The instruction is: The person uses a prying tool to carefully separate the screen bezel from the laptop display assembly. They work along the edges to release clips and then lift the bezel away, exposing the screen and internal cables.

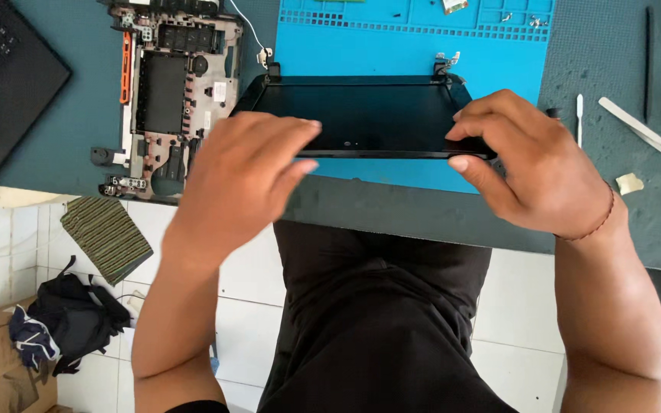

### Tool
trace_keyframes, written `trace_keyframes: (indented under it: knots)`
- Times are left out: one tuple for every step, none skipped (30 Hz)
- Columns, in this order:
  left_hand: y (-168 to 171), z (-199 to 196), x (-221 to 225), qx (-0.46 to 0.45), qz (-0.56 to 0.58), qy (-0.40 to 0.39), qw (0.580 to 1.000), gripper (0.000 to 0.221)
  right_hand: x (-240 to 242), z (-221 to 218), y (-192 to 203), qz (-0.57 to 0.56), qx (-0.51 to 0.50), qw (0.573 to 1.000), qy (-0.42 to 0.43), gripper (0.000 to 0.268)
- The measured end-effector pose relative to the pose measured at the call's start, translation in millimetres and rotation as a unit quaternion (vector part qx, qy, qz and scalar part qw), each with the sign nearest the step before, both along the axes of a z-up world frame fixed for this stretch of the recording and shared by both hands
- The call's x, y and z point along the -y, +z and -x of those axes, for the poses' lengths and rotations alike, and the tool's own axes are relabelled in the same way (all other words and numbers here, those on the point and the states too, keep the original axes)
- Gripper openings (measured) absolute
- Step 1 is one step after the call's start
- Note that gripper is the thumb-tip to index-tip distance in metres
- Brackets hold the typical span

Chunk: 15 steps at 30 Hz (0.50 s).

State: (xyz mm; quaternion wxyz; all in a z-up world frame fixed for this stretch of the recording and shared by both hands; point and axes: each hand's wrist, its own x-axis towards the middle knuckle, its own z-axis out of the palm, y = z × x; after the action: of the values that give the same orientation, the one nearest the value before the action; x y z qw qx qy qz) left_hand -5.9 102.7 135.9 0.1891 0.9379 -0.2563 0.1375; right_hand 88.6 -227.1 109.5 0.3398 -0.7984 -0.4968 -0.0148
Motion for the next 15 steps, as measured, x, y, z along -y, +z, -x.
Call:
trace_keyframes:
  knots:
    - [1,2,-6,-0.001,0.000,0.001,1.000,0.033,0,0,0,0.000,-0.001,1.000,0.001,0.026]
    - [2,4,-11,-0.015,-0.014,0.024,1.000,0.032,0,-1,0,-0.004,-0.002,1.000,-0.001,0.025]
    - [2,5,-17,-0.027,-0.029,0.046,0.998,0.032,0,-1,0,-0.009,-0.003,1.000,-0.002,0.024]
    - [2,6,-19,-0.028,-0.029,0.047,0.998,0.032,0,-1,0,-0.009,-0.003,1.000,-0.001,0.024]
    - [1,7,-21,-0.037,-0.008,0.051,0.998,0.027,0,-1,0,-0.006,-0.003,1.000,-0.007,0.023]
    - [0,8,-24,-0.047,0.013,0.055,0.997,0.023,0,-1,-1,-0.003,-0.004,1.000,-0.013,0.023]
    - [-1,8,-23,-0.048,0.013,0.055,0.997,0.023,0,-1,0,-0.003,-0.005,1.000,-0.013,0.023]
    - [-1,7,-23,-0.050,0.017,0.050,0.997,0.023,0,0,0,-0.002,0.001,1.000,-0.012,0.022]
    - [-2,6,-22,-0.051,0.020,0.045,0.997,0.024,0,0,0,-0.001,0.008,1.000,-0.012,0.022]
    - [-2,7,-23,-0.051,0.021,0.046,0.997,0.024,1,0,-1,-0.001,0.008,1.000,-0.011,0.022]
    - [-2,7,-23,-0.059,0.029,0.035,0.997,0.025,2,1,-2,0.004,0.013,1.000,-0.011,0.022]
    - [-2,7,-23,-0.068,0.038,0.025,0.997,0.026,3,1,-3,0.009,0.018,1.000,-0.012,0.022]
    - [-2,7,-22,-0.068,0.038,0.024,0.997,0.026,2,3,0,0.009,0.018,1.000,-0.013,0.022]
    - [-2,7,-22,-0.084,0.053,0.011,0.995,0.029,2,5,4,0.022,0.009,1.000,-0.011,0.024]
    - [-1,8,-21,-0.099,0.067,0.000,0.993,0.033,0,7,6,0.034,0.000,0.999,-0.009,0.025]
